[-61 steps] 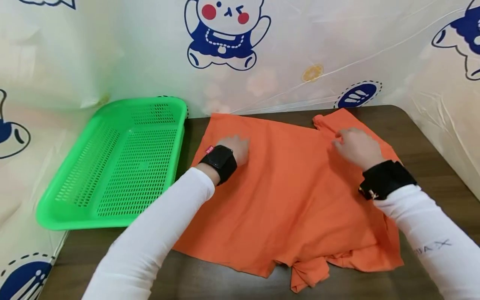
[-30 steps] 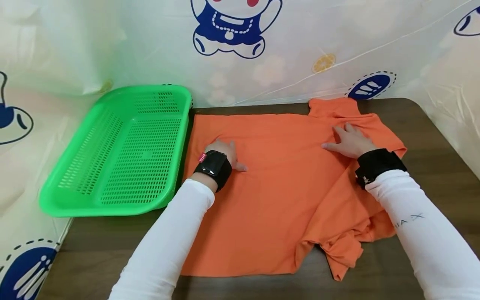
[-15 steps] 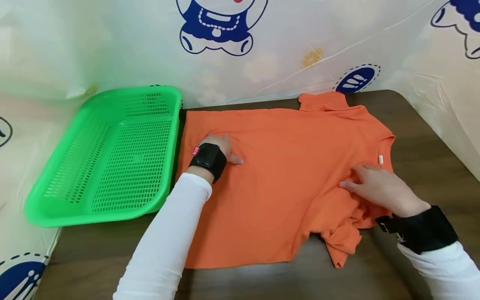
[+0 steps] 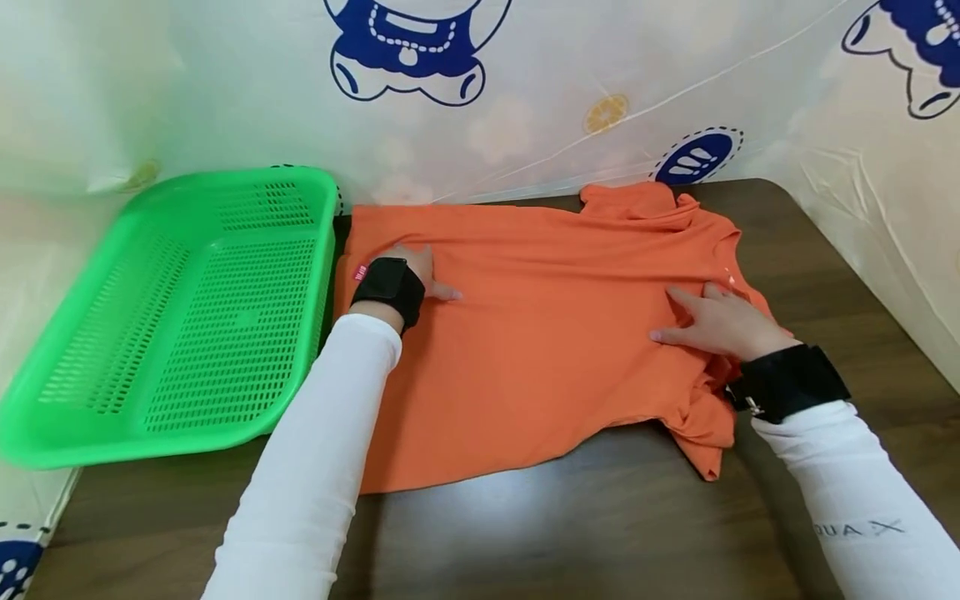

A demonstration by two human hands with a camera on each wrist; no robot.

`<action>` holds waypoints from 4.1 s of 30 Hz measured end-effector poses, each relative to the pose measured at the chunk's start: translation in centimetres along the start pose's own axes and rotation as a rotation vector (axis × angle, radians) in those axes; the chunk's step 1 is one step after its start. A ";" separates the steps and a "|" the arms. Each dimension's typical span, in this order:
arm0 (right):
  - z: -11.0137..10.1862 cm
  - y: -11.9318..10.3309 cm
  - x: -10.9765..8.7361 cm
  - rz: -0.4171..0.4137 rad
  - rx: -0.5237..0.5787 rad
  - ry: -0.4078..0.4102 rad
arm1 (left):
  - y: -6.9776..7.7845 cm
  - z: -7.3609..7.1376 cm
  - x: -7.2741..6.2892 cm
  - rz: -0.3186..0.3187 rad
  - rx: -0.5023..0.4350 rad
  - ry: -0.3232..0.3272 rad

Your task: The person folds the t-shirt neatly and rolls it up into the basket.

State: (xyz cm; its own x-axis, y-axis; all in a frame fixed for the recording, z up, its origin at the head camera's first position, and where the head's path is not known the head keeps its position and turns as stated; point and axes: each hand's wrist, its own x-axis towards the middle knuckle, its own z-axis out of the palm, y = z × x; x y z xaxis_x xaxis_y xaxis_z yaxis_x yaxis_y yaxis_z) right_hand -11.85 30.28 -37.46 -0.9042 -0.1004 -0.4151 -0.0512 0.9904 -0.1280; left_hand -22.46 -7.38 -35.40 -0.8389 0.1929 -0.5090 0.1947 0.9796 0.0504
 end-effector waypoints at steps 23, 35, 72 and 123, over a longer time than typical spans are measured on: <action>-3.9 0.2 7.5 0.039 0.087 -0.210 | -1.2 -0.7 5.3 -0.041 -0.049 0.085; -4.3 1.7 6.2 0.054 0.093 -0.184 | 7.3 2.9 0.1 0.108 0.048 0.344; -5.1 -4.8 -3.4 -0.075 0.307 0.090 | 12.7 6.8 -4.1 0.311 -0.037 0.356; -3.5 -5.4 -9.5 -0.159 0.015 0.629 | 12.9 3.0 -9.2 0.670 -0.272 0.559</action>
State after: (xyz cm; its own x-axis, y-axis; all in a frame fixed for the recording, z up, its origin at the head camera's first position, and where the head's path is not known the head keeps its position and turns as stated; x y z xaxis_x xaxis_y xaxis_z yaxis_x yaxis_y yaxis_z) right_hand -4.48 26.24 -29.70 -0.9620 -0.1667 0.2164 -0.2032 0.9661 -0.1589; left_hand -10.73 3.36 -32.61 -0.7313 0.6560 0.1864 0.6626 0.6187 0.4220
